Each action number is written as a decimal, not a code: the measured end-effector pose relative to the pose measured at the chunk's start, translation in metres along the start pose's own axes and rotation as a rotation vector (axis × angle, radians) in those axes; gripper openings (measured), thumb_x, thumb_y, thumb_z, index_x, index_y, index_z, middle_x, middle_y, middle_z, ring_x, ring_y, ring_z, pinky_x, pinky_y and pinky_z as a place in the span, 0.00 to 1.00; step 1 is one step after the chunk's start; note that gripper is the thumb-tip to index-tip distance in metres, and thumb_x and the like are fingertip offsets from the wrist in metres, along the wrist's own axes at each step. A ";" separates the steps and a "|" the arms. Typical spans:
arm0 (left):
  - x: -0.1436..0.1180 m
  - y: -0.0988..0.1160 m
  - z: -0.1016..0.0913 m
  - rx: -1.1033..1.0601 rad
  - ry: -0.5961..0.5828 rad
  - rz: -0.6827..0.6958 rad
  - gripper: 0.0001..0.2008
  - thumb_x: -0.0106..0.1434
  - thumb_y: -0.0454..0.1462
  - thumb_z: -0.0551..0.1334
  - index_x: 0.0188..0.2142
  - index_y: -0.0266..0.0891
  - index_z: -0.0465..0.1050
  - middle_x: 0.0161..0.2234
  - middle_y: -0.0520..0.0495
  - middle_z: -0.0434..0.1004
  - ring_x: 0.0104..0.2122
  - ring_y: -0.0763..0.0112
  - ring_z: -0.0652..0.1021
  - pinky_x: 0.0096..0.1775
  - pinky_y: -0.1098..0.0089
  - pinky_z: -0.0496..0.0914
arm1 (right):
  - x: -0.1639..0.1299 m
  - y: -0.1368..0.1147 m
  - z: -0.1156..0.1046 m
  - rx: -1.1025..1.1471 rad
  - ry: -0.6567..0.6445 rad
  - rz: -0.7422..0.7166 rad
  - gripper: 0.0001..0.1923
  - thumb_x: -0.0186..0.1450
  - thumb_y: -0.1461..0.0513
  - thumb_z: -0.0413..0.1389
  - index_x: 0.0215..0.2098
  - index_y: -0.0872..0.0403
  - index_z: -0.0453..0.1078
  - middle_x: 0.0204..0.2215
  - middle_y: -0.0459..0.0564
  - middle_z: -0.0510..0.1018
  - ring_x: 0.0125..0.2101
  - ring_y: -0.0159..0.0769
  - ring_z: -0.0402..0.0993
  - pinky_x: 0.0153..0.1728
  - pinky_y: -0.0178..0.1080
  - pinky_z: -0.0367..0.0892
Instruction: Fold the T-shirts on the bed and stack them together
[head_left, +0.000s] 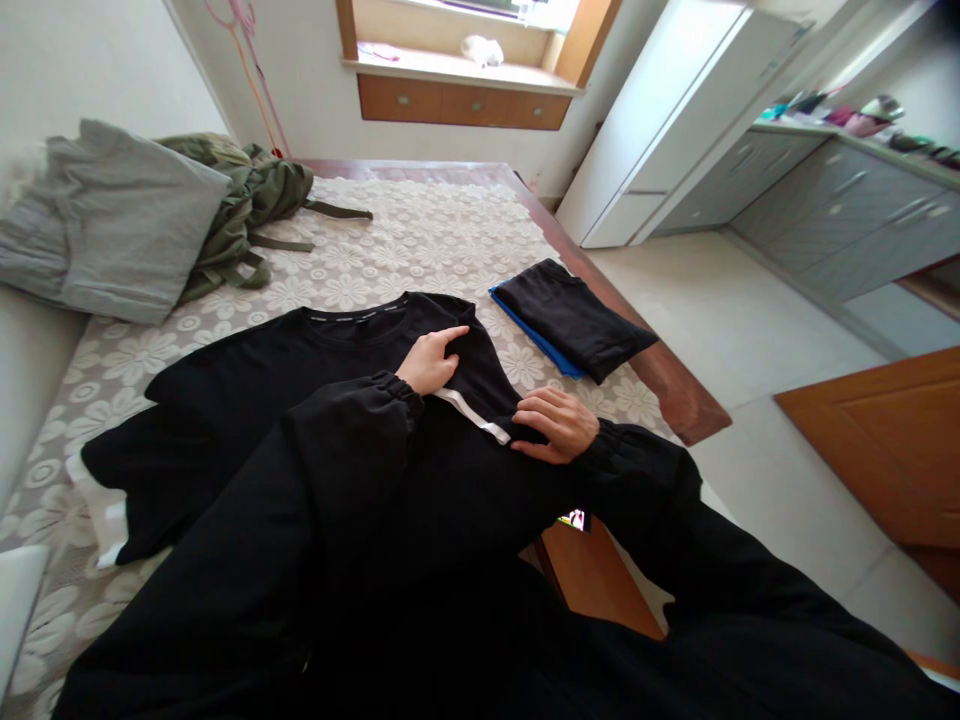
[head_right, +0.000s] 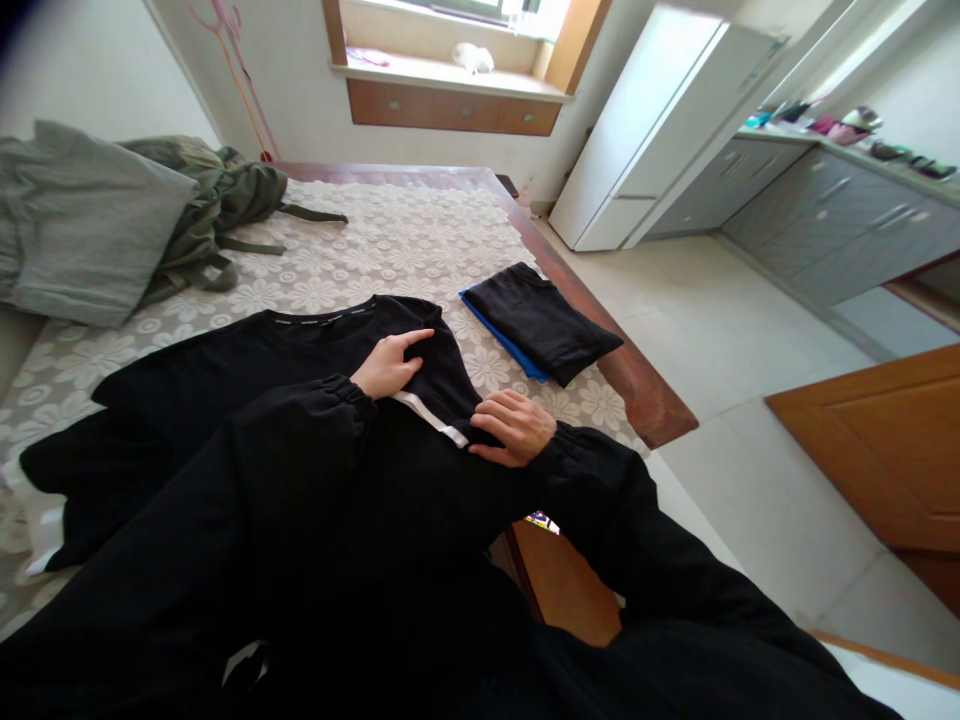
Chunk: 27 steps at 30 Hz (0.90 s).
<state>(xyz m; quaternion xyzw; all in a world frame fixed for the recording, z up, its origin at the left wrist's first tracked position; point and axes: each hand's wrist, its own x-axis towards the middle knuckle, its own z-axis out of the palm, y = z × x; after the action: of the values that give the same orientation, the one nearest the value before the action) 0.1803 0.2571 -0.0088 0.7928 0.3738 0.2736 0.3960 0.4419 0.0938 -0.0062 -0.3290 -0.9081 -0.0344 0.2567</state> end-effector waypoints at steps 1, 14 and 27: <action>0.000 0.000 0.000 0.001 0.000 0.002 0.33 0.61 0.27 0.62 0.66 0.41 0.78 0.63 0.45 0.82 0.63 0.55 0.80 0.70 0.58 0.70 | 0.000 0.000 0.000 0.001 -0.003 0.004 0.16 0.73 0.53 0.65 0.56 0.49 0.77 0.41 0.53 0.84 0.42 0.45 0.80 0.44 0.47 0.76; -0.002 0.002 0.005 0.012 0.028 0.071 0.33 0.64 0.28 0.60 0.68 0.40 0.75 0.68 0.46 0.77 0.68 0.57 0.76 0.74 0.58 0.64 | -0.004 0.008 0.003 0.003 -0.061 -0.087 0.15 0.80 0.62 0.52 0.59 0.51 0.77 0.40 0.53 0.84 0.39 0.40 0.78 0.44 0.44 0.75; -0.003 0.002 0.004 0.015 0.008 0.076 0.33 0.64 0.29 0.61 0.68 0.39 0.75 0.67 0.45 0.78 0.67 0.56 0.77 0.73 0.59 0.65 | 0.013 0.005 -0.006 0.201 -0.077 0.099 0.17 0.82 0.56 0.49 0.46 0.51 0.79 0.35 0.52 0.82 0.35 0.40 0.77 0.40 0.43 0.73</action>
<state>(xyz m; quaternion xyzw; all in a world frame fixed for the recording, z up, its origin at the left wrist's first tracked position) 0.1826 0.2524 -0.0092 0.8083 0.3471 0.2887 0.3779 0.4390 0.1041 0.0049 -0.3471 -0.8988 0.0823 0.2548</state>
